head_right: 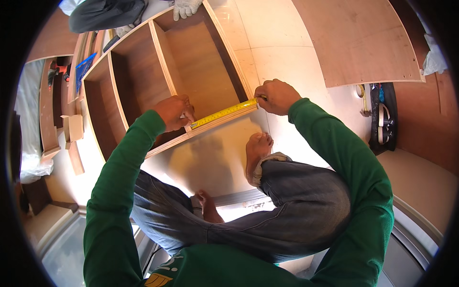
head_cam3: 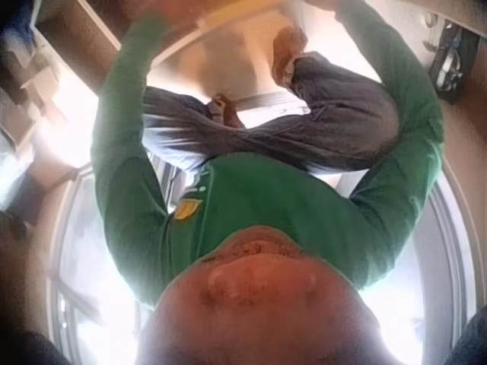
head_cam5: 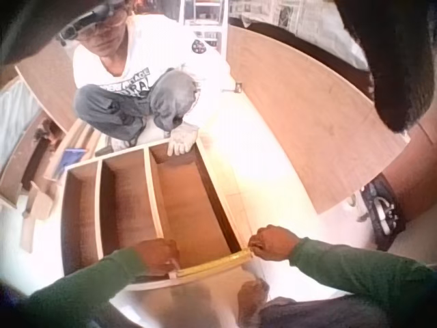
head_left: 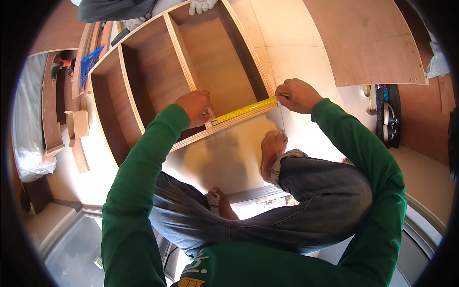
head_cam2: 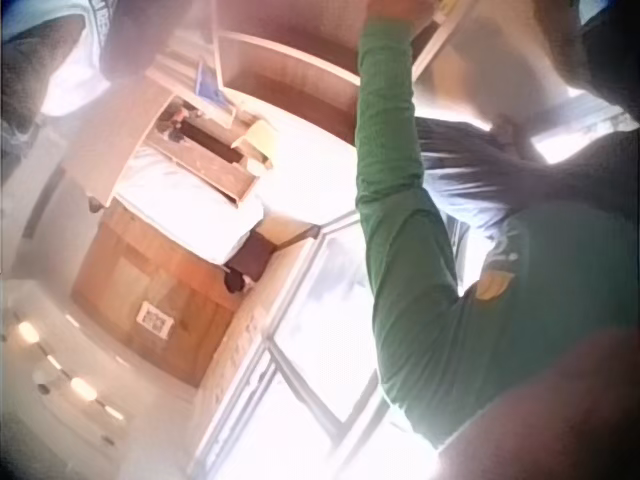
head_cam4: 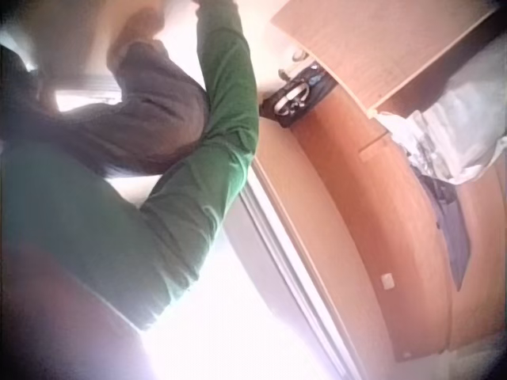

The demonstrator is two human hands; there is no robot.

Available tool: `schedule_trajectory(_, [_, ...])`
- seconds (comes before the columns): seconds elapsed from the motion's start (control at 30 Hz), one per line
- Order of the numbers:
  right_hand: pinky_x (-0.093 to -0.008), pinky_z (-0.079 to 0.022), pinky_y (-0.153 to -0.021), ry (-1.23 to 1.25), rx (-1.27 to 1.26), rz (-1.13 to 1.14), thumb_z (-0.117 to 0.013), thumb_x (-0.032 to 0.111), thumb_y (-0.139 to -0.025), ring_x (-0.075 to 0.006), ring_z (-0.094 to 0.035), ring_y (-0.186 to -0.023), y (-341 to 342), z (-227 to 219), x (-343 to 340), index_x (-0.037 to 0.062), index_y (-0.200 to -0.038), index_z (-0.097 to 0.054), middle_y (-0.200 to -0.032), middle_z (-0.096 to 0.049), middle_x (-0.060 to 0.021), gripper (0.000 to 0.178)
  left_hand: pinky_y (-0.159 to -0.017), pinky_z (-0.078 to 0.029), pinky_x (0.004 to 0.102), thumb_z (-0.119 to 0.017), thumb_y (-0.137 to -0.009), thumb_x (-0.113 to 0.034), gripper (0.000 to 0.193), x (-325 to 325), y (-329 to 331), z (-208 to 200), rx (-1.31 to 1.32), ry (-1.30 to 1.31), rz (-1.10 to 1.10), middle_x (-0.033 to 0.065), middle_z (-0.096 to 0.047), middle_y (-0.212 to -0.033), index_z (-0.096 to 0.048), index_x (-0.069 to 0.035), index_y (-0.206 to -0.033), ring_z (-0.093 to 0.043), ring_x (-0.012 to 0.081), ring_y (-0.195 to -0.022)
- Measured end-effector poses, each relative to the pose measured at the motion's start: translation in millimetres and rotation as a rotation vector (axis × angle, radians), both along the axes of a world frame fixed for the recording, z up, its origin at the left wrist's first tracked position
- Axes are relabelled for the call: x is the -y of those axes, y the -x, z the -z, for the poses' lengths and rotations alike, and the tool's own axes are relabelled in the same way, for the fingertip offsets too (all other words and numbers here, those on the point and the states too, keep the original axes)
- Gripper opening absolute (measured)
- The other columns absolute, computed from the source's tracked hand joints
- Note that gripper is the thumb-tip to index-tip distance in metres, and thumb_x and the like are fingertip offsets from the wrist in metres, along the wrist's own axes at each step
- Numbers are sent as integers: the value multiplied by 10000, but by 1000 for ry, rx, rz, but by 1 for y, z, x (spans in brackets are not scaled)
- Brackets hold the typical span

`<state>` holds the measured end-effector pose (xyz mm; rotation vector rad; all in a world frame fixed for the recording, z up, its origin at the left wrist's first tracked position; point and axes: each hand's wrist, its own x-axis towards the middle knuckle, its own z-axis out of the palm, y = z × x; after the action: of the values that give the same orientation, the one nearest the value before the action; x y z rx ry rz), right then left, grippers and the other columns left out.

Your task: The person measures and marks a wooden cabinet frame using a tape measure and pencil. They then use a set square to draw straight lines on the wood. Another person assists by holding the frame and using a hammer.

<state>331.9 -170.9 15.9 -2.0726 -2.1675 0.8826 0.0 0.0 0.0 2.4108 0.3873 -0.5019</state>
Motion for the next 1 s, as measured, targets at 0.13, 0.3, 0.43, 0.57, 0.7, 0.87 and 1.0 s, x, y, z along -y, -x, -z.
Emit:
schedule_trajectory(0.13, [-483, -553, -809, -35, 2, -10, -665, 226, -913, -368, -680, -889, 2, -2, -1, 75, -981, -757, -927, -712, -169, 190, -855, -564, 420, -706, -834, -118, 177, -7, 4, 7, 55, 14, 36, 103, -686, -1061, -827, -163, -955, -669, 304, -1040])
schedule_trajectory(0.3, [-476, -553, -806, -62, -26, -21, -663, 209, -914, -360, -677, -881, 3, -2, 0, 78, -974, -758, -903, -710, -160, 172, -866, -558, 419, -730, -829, -83, 180, -2, -1, -4, -21, 50, -37, 102, -685, -1020, -823, -160, -962, -667, 302, -1037])
schedule_trajectory(0.43, [-469, -554, -804, -77, -34, -13, -667, 208, -916, -361, -676, -874, 4, -2, 2, 77, -973, -758, -884, -709, -155, 170, -864, -562, 415, -747, -820, -79, 180, 3, -1, -7, -48, -8, -24, 88, -663, -1074, -822, -183, -946, -660, 296, -1059])
schedule_trajectory(0.57, [-468, -554, -804, -85, -55, -24, -678, 220, -913, -364, -675, -872, 2, 0, 3, 82, -970, -758, -878, -707, -152, 170, -850, -574, 423, -738, -811, -98, 173, 3, 0, -7, -40, -33, -24, 89, -643, -1111, -821, -207, -916, -655, 301, -1076])
schedule_trajectory(0.7, [-470, -554, -799, -136, -44, -28, -682, 229, -912, -363, -675, -870, 1, 4, 6, 93, -969, -760, -881, -708, -148, 167, -866, -553, 407, -748, -830, -82, 147, 6, -1, -12, -29, -58, -22, 68, -659, -1040, -814, -165, -932, -651, 290, -1040])
schedule_trajectory(0.87, [-474, -557, -793, -91, -36, -19, -685, 242, -906, -367, -685, -857, -1, 4, 4, 96, -952, -769, -896, -718, -151, 174, -879, -552, 422, -760, -818, -114, 134, 8, 2, -21, 10, -25, -58, 71, -668, -1058, -817, -156, -932, -647, 297, -1046])
schedule_trajectory(1.0, [-481, -558, -791, -49, -41, -7, -676, 259, -903, -376, -695, -841, 0, 2, -1, 87, -943, -772, -894, -729, -164, 202, -898, -557, 437, -688, -818, -126, 173, 6, 9, -10, 84, -13, -40, 108, -653, -1068, -820, -169, -922, -639, 325, -1066])
